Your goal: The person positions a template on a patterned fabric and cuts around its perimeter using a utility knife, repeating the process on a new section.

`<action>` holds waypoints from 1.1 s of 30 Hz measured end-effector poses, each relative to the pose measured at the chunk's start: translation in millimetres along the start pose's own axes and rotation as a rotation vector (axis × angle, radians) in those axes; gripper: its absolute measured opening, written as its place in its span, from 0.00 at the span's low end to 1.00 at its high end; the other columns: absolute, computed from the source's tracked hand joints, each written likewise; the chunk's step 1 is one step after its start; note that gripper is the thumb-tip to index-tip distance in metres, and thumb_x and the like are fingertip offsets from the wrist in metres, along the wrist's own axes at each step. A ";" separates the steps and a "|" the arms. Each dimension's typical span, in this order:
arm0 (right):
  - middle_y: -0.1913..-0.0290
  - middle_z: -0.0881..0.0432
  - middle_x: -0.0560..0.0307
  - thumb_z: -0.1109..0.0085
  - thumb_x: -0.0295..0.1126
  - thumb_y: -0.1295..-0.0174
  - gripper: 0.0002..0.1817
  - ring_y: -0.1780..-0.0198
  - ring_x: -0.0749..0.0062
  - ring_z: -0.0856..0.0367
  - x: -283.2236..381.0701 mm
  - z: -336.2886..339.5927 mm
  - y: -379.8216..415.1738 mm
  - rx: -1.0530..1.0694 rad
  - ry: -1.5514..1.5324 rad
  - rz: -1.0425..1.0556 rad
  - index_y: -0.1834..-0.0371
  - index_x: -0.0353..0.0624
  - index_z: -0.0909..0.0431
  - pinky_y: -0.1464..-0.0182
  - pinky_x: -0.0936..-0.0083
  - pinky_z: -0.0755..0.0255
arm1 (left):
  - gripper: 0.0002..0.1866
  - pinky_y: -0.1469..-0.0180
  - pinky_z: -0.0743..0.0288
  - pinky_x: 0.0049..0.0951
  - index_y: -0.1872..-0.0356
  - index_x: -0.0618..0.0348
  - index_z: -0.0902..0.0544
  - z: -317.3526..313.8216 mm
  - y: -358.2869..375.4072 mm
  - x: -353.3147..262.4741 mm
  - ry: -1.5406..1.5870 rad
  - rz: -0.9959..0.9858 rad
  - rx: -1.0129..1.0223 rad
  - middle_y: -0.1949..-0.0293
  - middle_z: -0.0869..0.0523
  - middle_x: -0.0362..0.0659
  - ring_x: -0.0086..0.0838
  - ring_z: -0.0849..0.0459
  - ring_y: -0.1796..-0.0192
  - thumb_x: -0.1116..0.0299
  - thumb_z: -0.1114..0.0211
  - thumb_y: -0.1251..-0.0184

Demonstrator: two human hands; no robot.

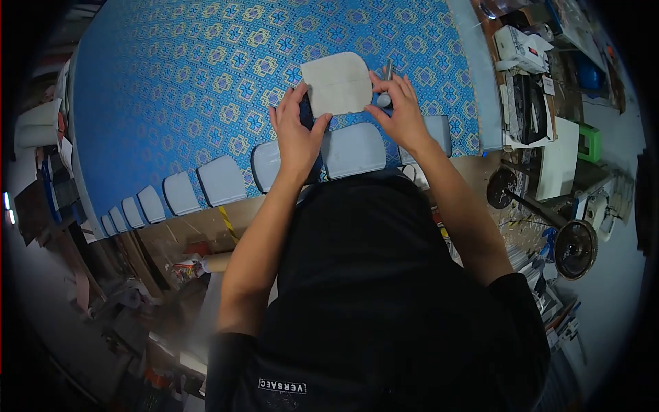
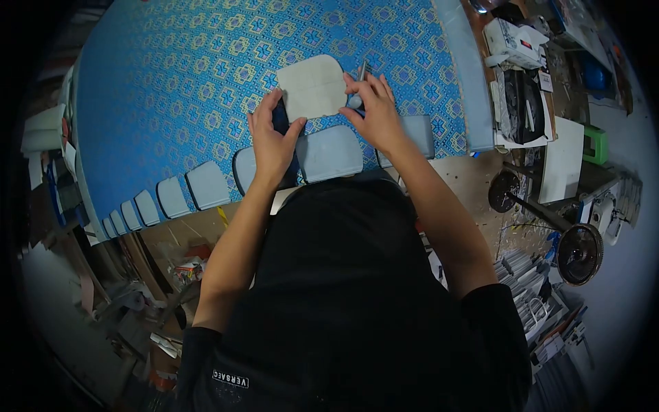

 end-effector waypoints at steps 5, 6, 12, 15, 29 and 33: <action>0.30 0.19 0.61 0.25 0.33 0.39 0.21 0.21 0.51 0.35 -0.6 -2.2 1.1 0.039 0.005 -0.029 0.46 0.48 0.26 0.17 0.43 0.53 | 0.40 0.18 0.58 0.59 0.28 0.56 0.26 0.3 0.4 -0.1 -0.009 0.005 0.016 0.31 0.20 0.51 0.47 0.32 0.22 0.66 0.19 0.43; 0.28 0.20 0.61 0.26 0.33 0.38 0.21 0.21 0.50 0.36 0.3 -2.2 0.8 0.043 0.013 -0.024 0.46 0.48 0.26 0.18 0.43 0.53 | 0.39 0.17 0.59 0.59 0.28 0.55 0.25 0.7 -0.3 -0.8 -0.007 0.009 0.019 0.31 0.20 0.50 0.46 0.31 0.23 0.65 0.19 0.43; 0.25 0.24 0.60 0.26 0.32 0.39 0.20 0.20 0.49 0.37 4.6 -2.7 0.8 0.069 0.042 -0.017 0.49 0.49 0.28 0.18 0.40 0.52 | 0.40 0.18 0.59 0.60 0.27 0.57 0.26 -1.0 -1.2 -0.1 -0.002 0.051 0.059 0.31 0.21 0.51 0.48 0.33 0.22 0.66 0.20 0.41; 0.26 0.22 0.54 0.25 0.30 0.39 0.19 0.18 0.48 0.39 5.7 -3.2 -0.4 0.091 0.043 -0.030 0.53 0.48 0.28 0.18 0.39 0.54 | 0.40 0.18 0.60 0.60 0.27 0.58 0.26 -1.2 -1.9 -0.1 -0.017 0.061 0.069 0.31 0.21 0.51 0.49 0.32 0.22 0.66 0.20 0.41; 0.25 0.23 0.56 0.23 0.30 0.41 0.20 0.19 0.47 0.37 3.0 -6.7 1.2 0.154 0.042 -0.072 0.54 0.50 0.27 0.20 0.39 0.54 | 0.41 0.19 0.62 0.63 0.27 0.56 0.26 -6.2 1.6 6.1 -0.053 0.094 0.119 0.28 0.21 0.47 0.48 0.31 0.21 0.64 0.18 0.41; 0.25 0.23 0.54 0.22 0.30 0.41 0.20 0.18 0.46 0.38 1.3 -9.1 2.8 0.177 0.048 -0.084 0.56 0.50 0.29 0.19 0.40 0.56 | 0.41 0.19 0.62 0.63 0.28 0.55 0.26 -4.8 2.1 4.8 -0.039 0.078 0.104 0.27 0.21 0.46 0.47 0.31 0.21 0.66 0.17 0.43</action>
Point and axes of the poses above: each hand's wrist, its own y-axis away from the middle knuckle, its own z-axis out of the back of the hand, x = y × z, the point moved 10 cm from there along -y, towards the middle knuckle
